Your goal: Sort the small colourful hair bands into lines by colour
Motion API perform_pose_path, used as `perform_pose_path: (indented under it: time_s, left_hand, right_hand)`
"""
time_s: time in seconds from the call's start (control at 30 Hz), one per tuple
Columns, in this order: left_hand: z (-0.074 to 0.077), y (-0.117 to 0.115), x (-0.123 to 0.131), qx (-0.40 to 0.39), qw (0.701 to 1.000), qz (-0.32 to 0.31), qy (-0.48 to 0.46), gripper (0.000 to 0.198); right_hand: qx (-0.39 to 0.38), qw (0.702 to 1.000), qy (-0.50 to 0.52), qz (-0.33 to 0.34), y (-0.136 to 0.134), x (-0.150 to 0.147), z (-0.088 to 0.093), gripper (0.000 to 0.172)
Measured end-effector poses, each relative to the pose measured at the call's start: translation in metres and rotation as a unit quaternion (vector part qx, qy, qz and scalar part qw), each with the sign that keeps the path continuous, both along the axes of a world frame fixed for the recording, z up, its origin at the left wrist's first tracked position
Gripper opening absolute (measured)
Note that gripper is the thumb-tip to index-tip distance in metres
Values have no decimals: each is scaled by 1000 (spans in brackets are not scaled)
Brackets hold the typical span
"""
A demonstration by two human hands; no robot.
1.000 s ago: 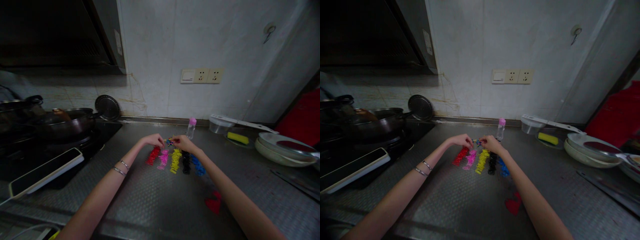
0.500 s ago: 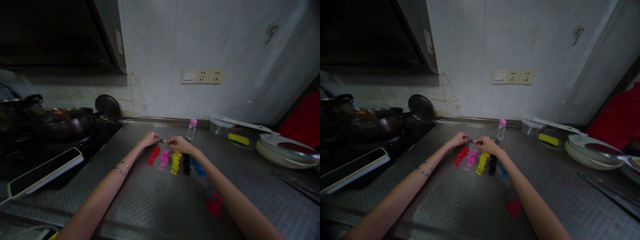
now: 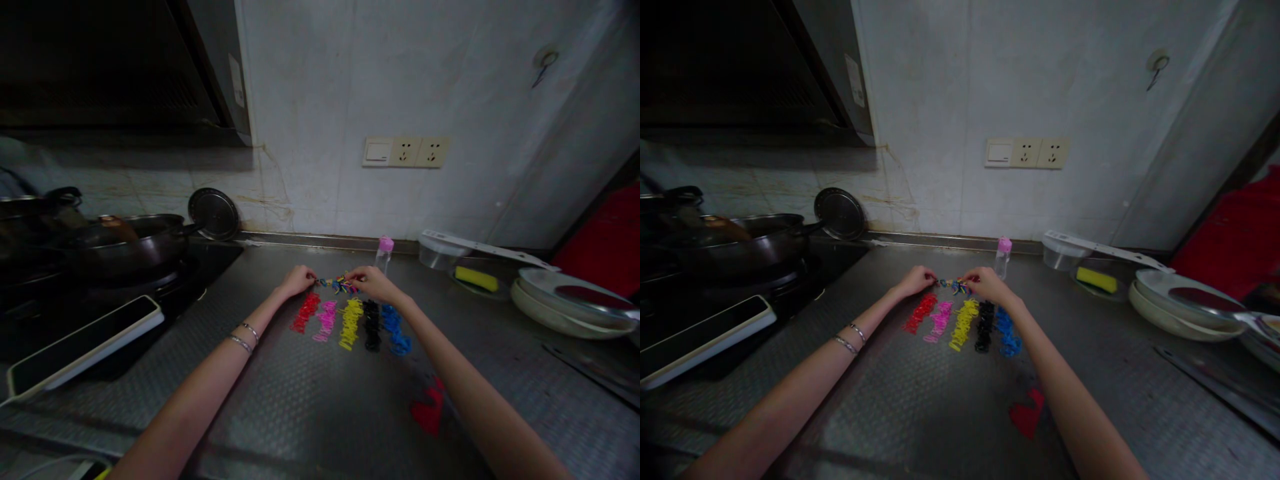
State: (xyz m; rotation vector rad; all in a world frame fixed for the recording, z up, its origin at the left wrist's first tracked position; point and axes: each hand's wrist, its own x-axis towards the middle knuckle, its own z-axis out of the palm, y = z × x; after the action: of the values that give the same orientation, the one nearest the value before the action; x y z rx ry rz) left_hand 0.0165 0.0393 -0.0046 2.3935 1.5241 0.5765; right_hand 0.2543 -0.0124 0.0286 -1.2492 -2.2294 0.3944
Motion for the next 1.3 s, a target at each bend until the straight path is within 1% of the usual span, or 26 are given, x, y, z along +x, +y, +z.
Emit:
perform_pose_path:
  time_s: [0.27, 0.4, 0.5, 0.63, 0.73, 0.83, 0.97, 1.07, 1.17, 1.23, 1.3]
  left_hand:
    - [-2, 8, -4, 5, 998, -15, -60, 28]
    - [1, 7, -3, 4, 996, -12, -84, 29]
    - [7, 4, 1, 1, 994, -21, -106, 28]
    - [18, -7, 20, -25, 991, -56, -123, 28]
    - [26, -24, 44, -22, 985, -121, -124, 25]
    - [31, -43, 71, -32, 978, -190, -76, 25]
    - [36, -63, 98, -33, 970, -242, -16, 24]
    - [36, -72, 109, -22, 964, -263, 35, 22]
    - [32, -75, 112, -11, 961, -265, 77, 18]
    - [30, -74, 112, -19, 961, -266, 72, 17]
    - [30, -72, 110, -36, 959, -277, 46, 18]
  right_hand:
    - [-4, 1000, -9, -19, -3, 6, 2, 25]
    - [-19, 999, -8, -26, -1, 14, 3, 27]
    - [-28, 999, -22, -34, 3, 23, 3, 25]
    - [-25, 996, -58, -54, 9, 40, 3, 22]
    - [-34, 993, -87, -74, 12, 51, 2, 20]
    - [-54, 988, -113, -93, 15, 58, -4, 21]
    - [-61, 985, -129, -95, 18, 59, -13, 23]
    - [-57, 984, -139, -93, 19, 56, -17, 24]
    - [-51, 984, -140, -93, 19, 53, -17, 25]
    - [-43, 986, -135, -90, 18, 53, -16, 24]
    - [-36, 987, -130, -89, 17, 53, -15, 24]
